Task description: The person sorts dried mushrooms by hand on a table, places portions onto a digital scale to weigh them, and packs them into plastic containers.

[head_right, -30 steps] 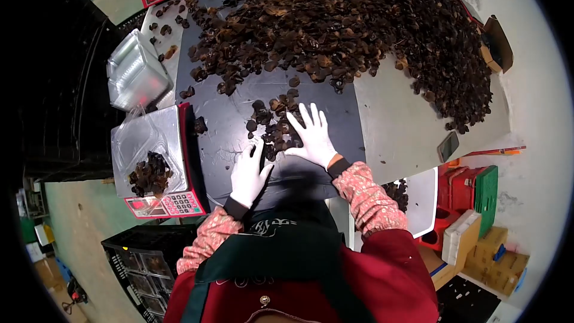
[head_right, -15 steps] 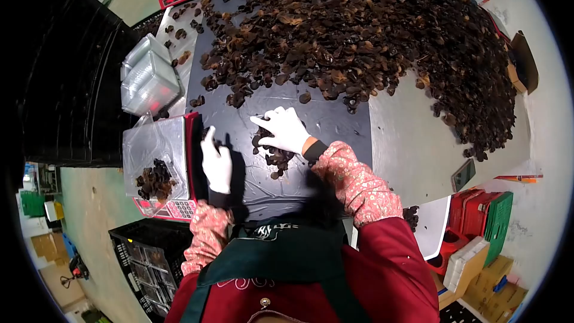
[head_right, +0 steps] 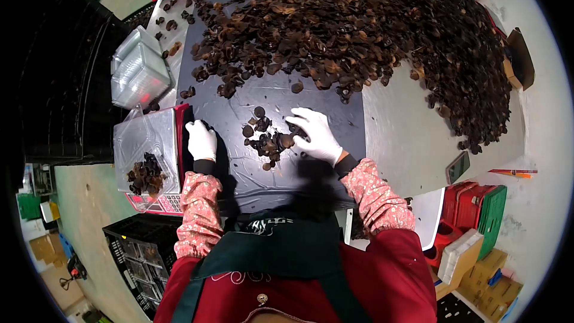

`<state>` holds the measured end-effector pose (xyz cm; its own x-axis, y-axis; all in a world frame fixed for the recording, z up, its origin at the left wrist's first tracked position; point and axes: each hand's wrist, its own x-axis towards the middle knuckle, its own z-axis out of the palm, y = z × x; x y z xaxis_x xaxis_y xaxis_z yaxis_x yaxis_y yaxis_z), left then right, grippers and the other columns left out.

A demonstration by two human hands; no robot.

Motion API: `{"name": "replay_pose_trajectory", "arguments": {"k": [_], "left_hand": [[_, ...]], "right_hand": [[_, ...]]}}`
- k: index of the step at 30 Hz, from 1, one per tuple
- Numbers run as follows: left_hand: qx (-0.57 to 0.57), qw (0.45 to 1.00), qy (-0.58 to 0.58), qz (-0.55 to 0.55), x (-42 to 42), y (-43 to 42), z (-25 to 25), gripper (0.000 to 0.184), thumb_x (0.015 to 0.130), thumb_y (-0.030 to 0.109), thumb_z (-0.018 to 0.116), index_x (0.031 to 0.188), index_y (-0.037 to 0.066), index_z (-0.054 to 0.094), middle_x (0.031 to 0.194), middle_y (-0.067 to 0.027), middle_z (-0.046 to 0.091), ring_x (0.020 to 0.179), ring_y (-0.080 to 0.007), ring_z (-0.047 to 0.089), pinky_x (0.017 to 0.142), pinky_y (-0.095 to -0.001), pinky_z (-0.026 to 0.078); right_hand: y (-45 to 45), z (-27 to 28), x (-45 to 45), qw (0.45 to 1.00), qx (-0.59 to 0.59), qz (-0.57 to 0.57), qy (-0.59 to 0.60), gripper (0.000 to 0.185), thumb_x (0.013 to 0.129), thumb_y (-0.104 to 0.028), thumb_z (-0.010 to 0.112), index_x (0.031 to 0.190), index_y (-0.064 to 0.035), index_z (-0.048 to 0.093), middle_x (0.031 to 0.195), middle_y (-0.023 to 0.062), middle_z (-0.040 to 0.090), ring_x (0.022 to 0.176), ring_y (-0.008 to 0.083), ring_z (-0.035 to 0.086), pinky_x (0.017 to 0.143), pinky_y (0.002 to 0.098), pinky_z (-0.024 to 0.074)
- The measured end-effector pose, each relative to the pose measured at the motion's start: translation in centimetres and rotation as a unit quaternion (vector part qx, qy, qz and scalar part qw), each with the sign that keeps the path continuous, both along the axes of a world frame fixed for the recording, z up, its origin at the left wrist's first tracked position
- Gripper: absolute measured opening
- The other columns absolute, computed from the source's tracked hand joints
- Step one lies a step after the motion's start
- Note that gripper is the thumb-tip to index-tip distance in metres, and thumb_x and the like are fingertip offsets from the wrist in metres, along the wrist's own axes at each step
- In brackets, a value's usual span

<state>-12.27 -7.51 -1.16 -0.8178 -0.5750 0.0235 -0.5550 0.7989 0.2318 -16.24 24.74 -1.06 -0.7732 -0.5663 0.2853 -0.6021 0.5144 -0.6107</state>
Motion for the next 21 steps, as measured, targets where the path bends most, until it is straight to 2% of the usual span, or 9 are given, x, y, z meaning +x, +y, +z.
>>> {"name": "replay_pose_trajectory", "arguments": {"k": [1, 4, 6, 8, 10, 12, 16, 18, 21], "left_hand": [[0.0, 1.0, 0.001, -0.002, 0.2, -0.1, 0.0, 0.021, 0.08, 0.007, 0.067, 0.097, -0.002, 0.058, 0.113, -0.0194, 0.053, 0.092, -0.0364, 0.065, 0.076, -0.0438, 0.055], [0.017, 0.999, 0.028, -0.038, 1.1, -0.2, -0.2, 0.021, 0.079, 0.007, 0.067, 0.095, 0.001, 0.056, 0.109, -0.0184, 0.052, 0.088, -0.037, 0.064, 0.075, -0.0443, 0.054], [0.071, 0.981, 0.156, -0.091, 2.1, 0.6, -0.3, 0.021, 0.077, 0.004, 0.067, 0.091, 0.003, 0.052, 0.1, -0.0148, 0.051, 0.08, -0.0379, 0.061, 0.07, -0.0463, 0.052], [0.143, 0.959, 0.204, -0.138, 3.7, 1.9, 1.8, 0.02, 0.077, 0.001, 0.064, 0.091, 0.002, 0.05, 0.099, -0.0162, 0.051, 0.085, -0.038, 0.059, 0.076, -0.0433, 0.05], [0.145, 0.928, 0.268, -0.213, 5.4, 2.6, 4.4, 0.021, 0.076, -0.005, 0.063, 0.09, 0.003, 0.05, 0.096, -0.0126, 0.052, 0.082, -0.0298, 0.055, 0.076, -0.0355, 0.048], [0.258, 0.907, 0.264, -0.204, 7.8, 2.6, 7.8, 0.023, 0.075, -0.008, 0.062, 0.091, 0.004, 0.05, 0.099, -0.0107, 0.054, 0.084, -0.0234, 0.054, 0.077, -0.0315, 0.046], [0.3, 0.887, 0.313, -0.159, 12.4, -1.8, 12.7, 0.025, 0.076, -0.011, 0.06, 0.092, 0.005, 0.05, 0.106, -0.01, 0.056, 0.095, -0.0186, 0.054, 0.086, -0.0296, 0.046], [0.191, 0.911, 0.332, -0.156, 14.5, -6.6, 14.1, 0.024, 0.078, -0.01, 0.059, 0.093, 0.005, 0.05, 0.109, -0.0098, 0.056, 0.1, -0.0188, 0.054, 0.09, -0.029, 0.043], [0.204, 0.909, 0.356, -0.081, 17.0, -12.5, 15.5, 0.023, 0.079, -0.009, 0.059, 0.097, 0.003, 0.05, 0.111, -0.0099, 0.057, 0.104, -0.0192, 0.054, 0.095, -0.0295, 0.041]], "right_hand": [[-0.6, 0.6, 0.5, 0.998, 0.05, 0.026, 0.011, 0.061, 0.077, -0.029, 0.067, 0.135, -0.0184, 0.056, 0.14, 0.012, 0.05, 0.132, 0.0334, 0.042, 0.109, 0.0497, 0.0307], [-2.0, 1.6, 1.6, 0.984, 0.154, 0.052, 0.072, 0.067, 0.073, -0.046, 0.074, 0.135, -0.0269, 0.056, 0.14, 0.0115, 0.05, 0.13, 0.0364, 0.043, 0.105, 0.0542, 0.0318], [-2.5, 1.8, 0.9, 0.977, 0.175, 0.051, 0.113, 0.061, 0.074, -0.048, 0.074, 0.13, -0.027, 0.06, 0.129, 0.0083, 0.055, 0.118, 0.0318, 0.05, 0.098, 0.049, 0.0389], [-2.5, 1.5, -0.3, 0.973, 0.205, 0.104, 0.027, 0.044, 0.079, -0.04, 0.071, 0.12, -0.025, 0.064, 0.114, 0.0048, 0.058, 0.102, 0.0269, 0.055, 0.086, 0.0428, 0.0462], [-1.7, 0.3, -0.6, 0.978, 0.144, 0.099, 0.114, 0.025, 0.082, -0.031, 0.069, 0.105, -0.0207, 0.069, 0.1, 0.0015, 0.059, 0.087, 0.0213, 0.059, 0.067, 0.0351, 0.0522], [-0.9, -0.2, -0.7, 0.991, 0.086, 0.052, 0.087, 0.02, 0.081, -0.027, 0.07, 0.1, -0.0186, 0.071, 0.099, 0.0013, 0.062, 0.086, 0.0206, 0.062, 0.066, 0.0337, 0.0535], [-0.7, 1.4, -0.7, 0.996, -0.032, -0.06, 0.061, 0.02, 0.078, -0.013, 0.072, 0.098, -0.0115, 0.072, 0.098, 0.0048, 0.066, 0.084, 0.024, 0.066, 0.073, 0.0314, 0.0543], [-1.2, 1.4, -1.4, 0.993, -0.073, -0.085, 0.044, 0.021, 0.077, -0.007, 0.072, 0.098, -0.0063, 0.07, 0.096, 0.0084, 0.065, 0.086, 0.0236, 0.066, 0.076, 0.03, 0.0533], [-5.8, 4.1, -1.4, 0.987, -0.148, -0.055, 0.005, 0.021, 0.076, -0.003, 0.071, 0.097, -0.0009, 0.068, 0.094, 0.0118, 0.064, 0.088, 0.0236, 0.065, 0.079, 0.0296, 0.0518]]}}
